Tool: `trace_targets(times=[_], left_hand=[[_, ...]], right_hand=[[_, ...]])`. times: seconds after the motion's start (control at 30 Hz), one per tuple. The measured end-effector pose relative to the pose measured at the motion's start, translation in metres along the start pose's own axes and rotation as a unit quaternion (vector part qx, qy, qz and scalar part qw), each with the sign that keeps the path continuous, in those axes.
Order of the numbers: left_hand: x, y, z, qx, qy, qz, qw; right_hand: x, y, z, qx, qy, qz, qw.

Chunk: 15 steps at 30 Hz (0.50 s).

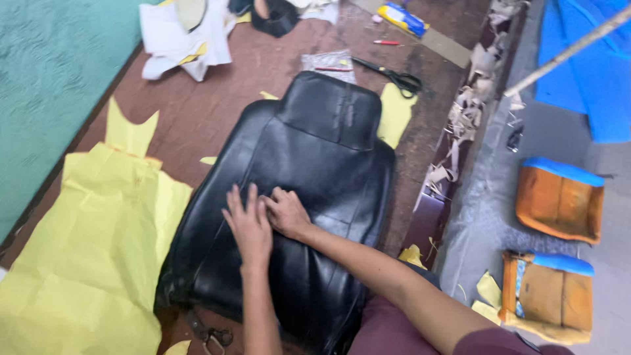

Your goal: The person prepares templates for reupholstering a car seat by handling a black leather seat cover and yellow fabric patterns. The person lays the seat cover on a workbench, places a yellow fabric pattern over it, and marks the fabric with a pencil.

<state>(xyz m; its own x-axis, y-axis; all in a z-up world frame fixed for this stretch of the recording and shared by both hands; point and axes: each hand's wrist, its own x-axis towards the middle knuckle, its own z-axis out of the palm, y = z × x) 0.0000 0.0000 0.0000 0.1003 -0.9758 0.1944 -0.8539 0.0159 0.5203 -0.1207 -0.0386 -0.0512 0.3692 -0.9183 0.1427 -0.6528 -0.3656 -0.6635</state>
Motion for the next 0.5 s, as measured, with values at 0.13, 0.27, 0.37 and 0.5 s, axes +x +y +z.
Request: trace_targets(times=[0.13, 0.27, 0.37, 0.5], left_hand=[[-0.041, 0.01, 0.047, 0.038, -0.012, -0.005, 0.999], [-0.055, -0.002, 0.052, 0.097, -0.017, 0.009, 0.995], [-0.052, -0.001, 0.052, 0.138, -0.02, 0.011, 0.99], [-0.038, 0.021, 0.045, 0.092, -0.011, -0.02, 0.995]], right_hand=[[-0.011, 0.028, -0.009, 0.069, 0.044, -0.068, 0.994], [-0.051, 0.043, -0.022, 0.189, -0.001, -0.043, 0.981], [-0.082, 0.059, -0.049, 0.292, -0.074, 0.071, 0.951], [-0.094, 0.077, -0.092, 0.425, -0.092, 0.254, 0.864]])
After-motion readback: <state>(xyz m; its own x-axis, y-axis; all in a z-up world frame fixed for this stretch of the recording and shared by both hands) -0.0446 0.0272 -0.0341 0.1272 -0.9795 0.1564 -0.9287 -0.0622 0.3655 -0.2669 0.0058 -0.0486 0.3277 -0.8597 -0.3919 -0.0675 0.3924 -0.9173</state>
